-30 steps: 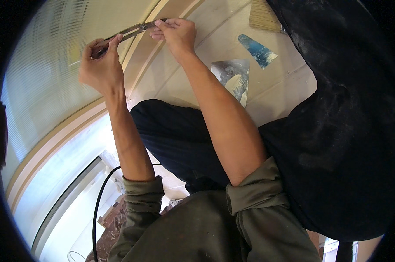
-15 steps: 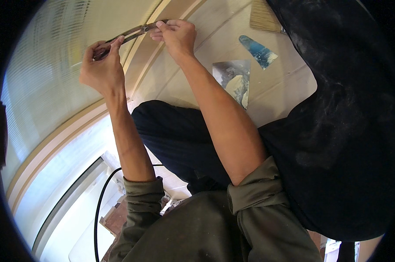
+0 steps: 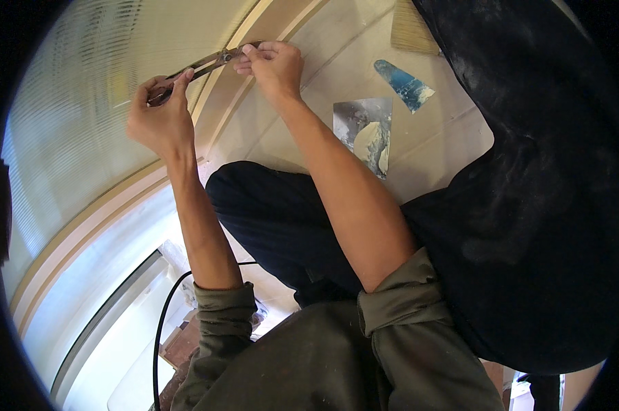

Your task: The person sits on the floor and uses a utility knife to trim and clean the edges of a wooden crown molding piece. They scrape away excess material and smooth the surface along the molding's profile.

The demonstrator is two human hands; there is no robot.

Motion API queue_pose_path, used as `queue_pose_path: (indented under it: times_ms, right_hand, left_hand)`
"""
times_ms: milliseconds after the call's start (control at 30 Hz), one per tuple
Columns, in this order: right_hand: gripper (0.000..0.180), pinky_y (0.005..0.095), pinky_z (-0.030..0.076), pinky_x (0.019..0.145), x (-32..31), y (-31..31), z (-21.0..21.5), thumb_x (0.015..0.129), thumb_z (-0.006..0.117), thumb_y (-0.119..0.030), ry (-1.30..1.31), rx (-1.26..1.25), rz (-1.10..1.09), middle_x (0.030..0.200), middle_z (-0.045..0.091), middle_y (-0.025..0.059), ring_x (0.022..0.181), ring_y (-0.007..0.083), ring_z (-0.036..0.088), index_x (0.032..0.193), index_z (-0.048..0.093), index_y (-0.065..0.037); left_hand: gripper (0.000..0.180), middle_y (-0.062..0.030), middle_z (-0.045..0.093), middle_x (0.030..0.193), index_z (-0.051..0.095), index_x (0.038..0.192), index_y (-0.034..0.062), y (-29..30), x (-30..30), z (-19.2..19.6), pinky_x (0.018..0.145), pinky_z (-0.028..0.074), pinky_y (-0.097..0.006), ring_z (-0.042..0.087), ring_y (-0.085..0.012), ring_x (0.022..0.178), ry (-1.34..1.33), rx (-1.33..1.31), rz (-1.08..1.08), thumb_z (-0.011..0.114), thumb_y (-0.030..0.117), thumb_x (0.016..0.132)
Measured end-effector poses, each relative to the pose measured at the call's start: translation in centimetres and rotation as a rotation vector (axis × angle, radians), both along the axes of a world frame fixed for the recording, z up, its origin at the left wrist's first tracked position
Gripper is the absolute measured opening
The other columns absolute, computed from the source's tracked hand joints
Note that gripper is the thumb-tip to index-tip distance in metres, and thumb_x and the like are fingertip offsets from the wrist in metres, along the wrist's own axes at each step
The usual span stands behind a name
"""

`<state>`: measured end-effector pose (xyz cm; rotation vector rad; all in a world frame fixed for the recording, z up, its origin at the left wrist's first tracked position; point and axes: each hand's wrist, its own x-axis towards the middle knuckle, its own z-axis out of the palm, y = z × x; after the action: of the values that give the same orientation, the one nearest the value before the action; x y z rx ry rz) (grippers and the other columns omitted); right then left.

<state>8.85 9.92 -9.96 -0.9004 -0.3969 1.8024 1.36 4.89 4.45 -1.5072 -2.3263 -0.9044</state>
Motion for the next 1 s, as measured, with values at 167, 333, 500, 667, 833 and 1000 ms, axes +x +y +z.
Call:
queue_pose_path:
  times_ms: [167,333,500,667,833,1000]
  right_hand:
    - [0.025,0.0338,0.065,0.072,0.7,0.7,0.8,0.095,0.066,-0.005,-0.023,-0.010,-0.007,0.094,0.071,0.0265,0.080,0.0298,0.075,0.104,0.059,0.018]
    - [0.027,0.0327,0.064,0.071,0.8,0.4,1.2,0.096,0.065,-0.004,-0.014,0.006,0.002,0.094,0.071,0.0269,0.080,0.0296,0.075,0.109,0.056,0.018]
    - [0.020,0.0324,0.064,0.065,0.8,0.8,1.0,0.094,0.065,-0.001,-0.040,0.035,-0.038,0.087,0.071,0.0243,0.073,0.0282,0.075,0.099,0.060,0.017]
    - [0.021,0.0306,0.063,0.062,0.3,0.5,0.7,0.093,0.066,-0.002,-0.047,0.013,-0.065,0.085,0.072,0.0239,0.070,0.0268,0.075,0.098,0.060,0.018]
    - [0.026,0.0319,0.064,0.071,0.5,0.6,0.8,0.097,0.064,-0.004,-0.089,0.047,0.013,0.092,0.072,0.0256,0.079,0.0278,0.075,0.107,0.056,0.018]
    - [0.026,0.0322,0.064,0.071,0.5,0.2,1.1,0.097,0.064,-0.005,-0.059,0.011,0.009,0.092,0.072,0.0250,0.079,0.0278,0.075,0.108,0.056,0.018]
  left_hand:
    - [0.023,-0.0103,0.074,0.073,0.071,0.083,-0.0031,0.7,0.4,-0.4,0.067,0.054,-0.026,0.070,-0.0150,0.066,-0.028,0.048,-0.017,0.089,0.008,0.072]
    - [0.028,-0.0079,0.074,0.073,0.072,0.082,-0.0039,0.8,-0.1,-0.4,0.068,0.052,-0.023,0.067,-0.0108,0.066,-0.029,0.031,-0.024,0.091,0.014,0.072]
    - [0.028,-0.0080,0.074,0.073,0.072,0.082,-0.0034,0.8,0.0,-0.4,0.067,0.052,-0.023,0.067,-0.0102,0.066,-0.049,0.057,-0.026,0.091,0.014,0.072]
    - [0.029,-0.0081,0.074,0.073,0.072,0.083,-0.0033,0.8,0.2,-0.1,0.067,0.052,-0.022,0.066,-0.0099,0.066,-0.046,0.015,0.004,0.091,0.014,0.071]
    - [0.029,-0.0078,0.074,0.073,0.073,0.085,-0.0035,0.4,0.1,0.1,0.066,0.052,-0.022,0.067,-0.0109,0.065,-0.026,0.015,0.003,0.091,0.014,0.071]
    - [0.030,-0.0073,0.074,0.073,0.073,0.085,-0.0033,0.7,0.1,0.0,0.066,0.052,-0.022,0.068,-0.0116,0.066,0.022,-0.004,0.014,0.092,0.015,0.071]
